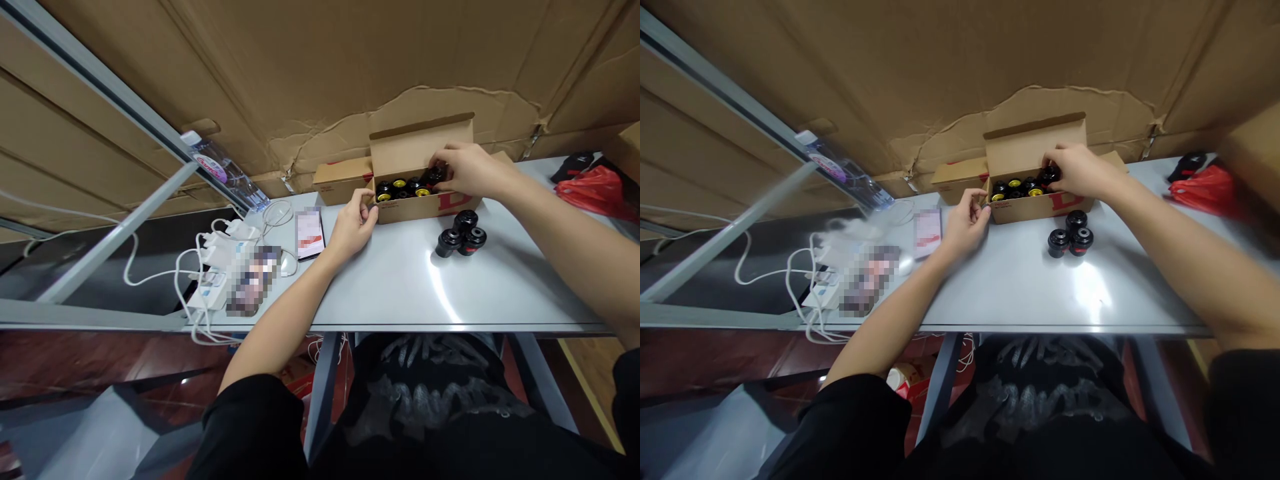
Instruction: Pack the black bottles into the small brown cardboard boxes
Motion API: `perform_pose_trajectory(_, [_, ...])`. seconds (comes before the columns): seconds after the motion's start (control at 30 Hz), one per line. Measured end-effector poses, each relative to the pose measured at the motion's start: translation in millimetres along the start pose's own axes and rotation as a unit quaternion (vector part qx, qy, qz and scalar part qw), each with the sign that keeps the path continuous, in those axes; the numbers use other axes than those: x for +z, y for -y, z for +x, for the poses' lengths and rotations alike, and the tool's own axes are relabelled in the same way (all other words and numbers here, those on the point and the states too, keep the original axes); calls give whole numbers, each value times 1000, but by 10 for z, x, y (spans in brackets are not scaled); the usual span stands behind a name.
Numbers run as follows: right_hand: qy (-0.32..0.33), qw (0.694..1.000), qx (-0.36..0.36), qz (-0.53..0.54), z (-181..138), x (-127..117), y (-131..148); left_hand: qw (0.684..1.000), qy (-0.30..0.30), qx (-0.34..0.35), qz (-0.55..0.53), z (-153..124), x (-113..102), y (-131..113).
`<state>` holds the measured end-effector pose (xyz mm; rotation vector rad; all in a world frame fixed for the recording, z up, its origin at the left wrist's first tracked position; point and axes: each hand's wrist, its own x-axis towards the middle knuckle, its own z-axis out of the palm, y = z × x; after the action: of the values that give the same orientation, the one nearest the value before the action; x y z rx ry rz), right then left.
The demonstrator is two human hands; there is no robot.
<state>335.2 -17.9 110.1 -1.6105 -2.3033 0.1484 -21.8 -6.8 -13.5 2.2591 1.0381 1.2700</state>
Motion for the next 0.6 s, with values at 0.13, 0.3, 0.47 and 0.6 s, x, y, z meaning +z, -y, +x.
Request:
perform_pose_trajectory(0.13, [51,999,18,9,-68,-178,128,1000,-2,10,13,3,-4,30])
perform_pose_trajectory(0.3, [144,984,45,90,-115,-329,99,1000,-5,13,23,6,-11,13])
perform_pose_trajectory(0.47, [186,972,19,146,-140,-344,12,1000,4,9,25,11,-48,-58])
perform_pose_trajectory(0.6, [194,973,13,126,-138,-357,-14,999,22,-10,28,17,-82,-97])
